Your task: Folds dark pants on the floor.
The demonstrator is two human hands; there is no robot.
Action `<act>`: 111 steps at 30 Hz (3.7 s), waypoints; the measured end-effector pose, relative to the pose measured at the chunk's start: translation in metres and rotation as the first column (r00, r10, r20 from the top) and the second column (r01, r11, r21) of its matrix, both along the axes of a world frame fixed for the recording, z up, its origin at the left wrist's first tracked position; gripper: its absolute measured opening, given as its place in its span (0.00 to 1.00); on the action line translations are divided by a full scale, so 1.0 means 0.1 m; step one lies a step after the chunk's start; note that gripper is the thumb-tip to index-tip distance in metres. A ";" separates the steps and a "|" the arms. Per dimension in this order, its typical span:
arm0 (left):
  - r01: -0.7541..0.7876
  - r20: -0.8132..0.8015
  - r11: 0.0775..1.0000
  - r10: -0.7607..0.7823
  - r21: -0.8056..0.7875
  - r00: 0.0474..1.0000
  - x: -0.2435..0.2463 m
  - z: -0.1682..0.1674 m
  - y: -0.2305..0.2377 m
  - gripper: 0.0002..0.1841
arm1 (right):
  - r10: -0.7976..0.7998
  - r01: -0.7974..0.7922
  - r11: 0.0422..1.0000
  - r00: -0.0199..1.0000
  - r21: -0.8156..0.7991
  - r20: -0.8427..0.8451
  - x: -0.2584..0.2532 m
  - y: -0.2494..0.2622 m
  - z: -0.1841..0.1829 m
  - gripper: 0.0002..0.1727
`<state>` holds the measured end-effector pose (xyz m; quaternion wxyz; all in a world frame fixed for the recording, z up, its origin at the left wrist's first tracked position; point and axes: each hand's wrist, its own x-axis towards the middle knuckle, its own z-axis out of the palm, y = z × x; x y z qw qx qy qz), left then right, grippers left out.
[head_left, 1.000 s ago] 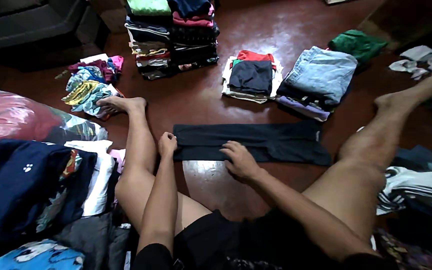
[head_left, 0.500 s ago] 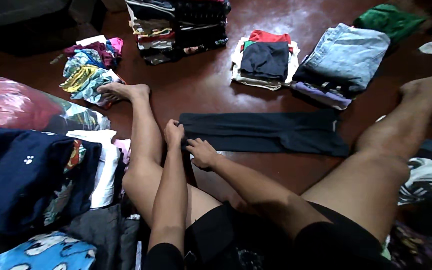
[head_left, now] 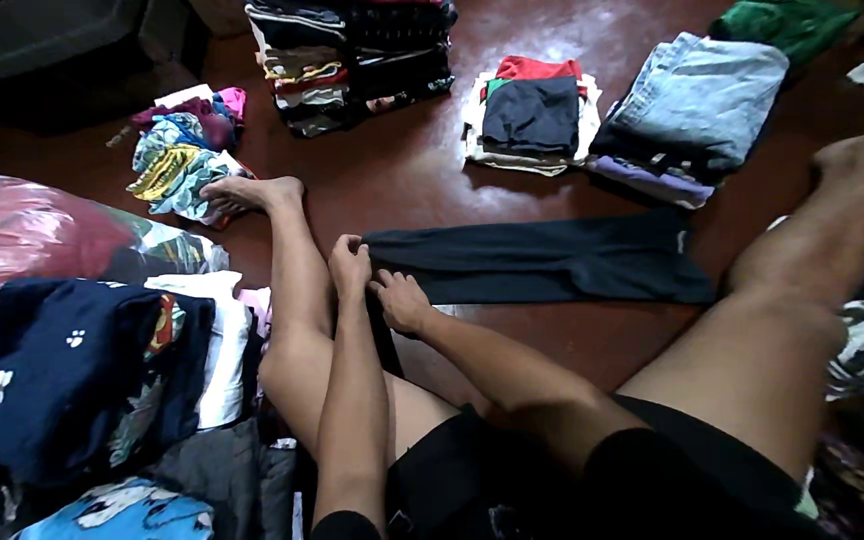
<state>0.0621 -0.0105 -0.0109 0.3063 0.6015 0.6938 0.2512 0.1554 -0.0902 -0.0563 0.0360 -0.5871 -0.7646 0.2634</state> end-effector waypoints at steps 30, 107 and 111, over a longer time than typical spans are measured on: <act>-0.106 -0.350 0.994 0.088 -0.031 0.932 0.42 -0.50 -0.22 0.42 | -0.284 0.290 0.954 0.955 0.077 -0.079 2.53 -1.09 -0.20 0.21; 0.557 0.035 0.824 -0.557 -0.109 0.830 2.41 -0.27 -1.10 0.29 | -0.561 0.605 0.796 0.736 -0.003 -0.379 3.22 -1.36 0.47 0.17; 0.355 -0.180 0.931 -0.337 0.081 0.924 2.02 -0.33 -1.00 0.19 | -0.519 0.588 0.795 0.787 0.149 -0.335 2.95 -1.29 0.32 0.21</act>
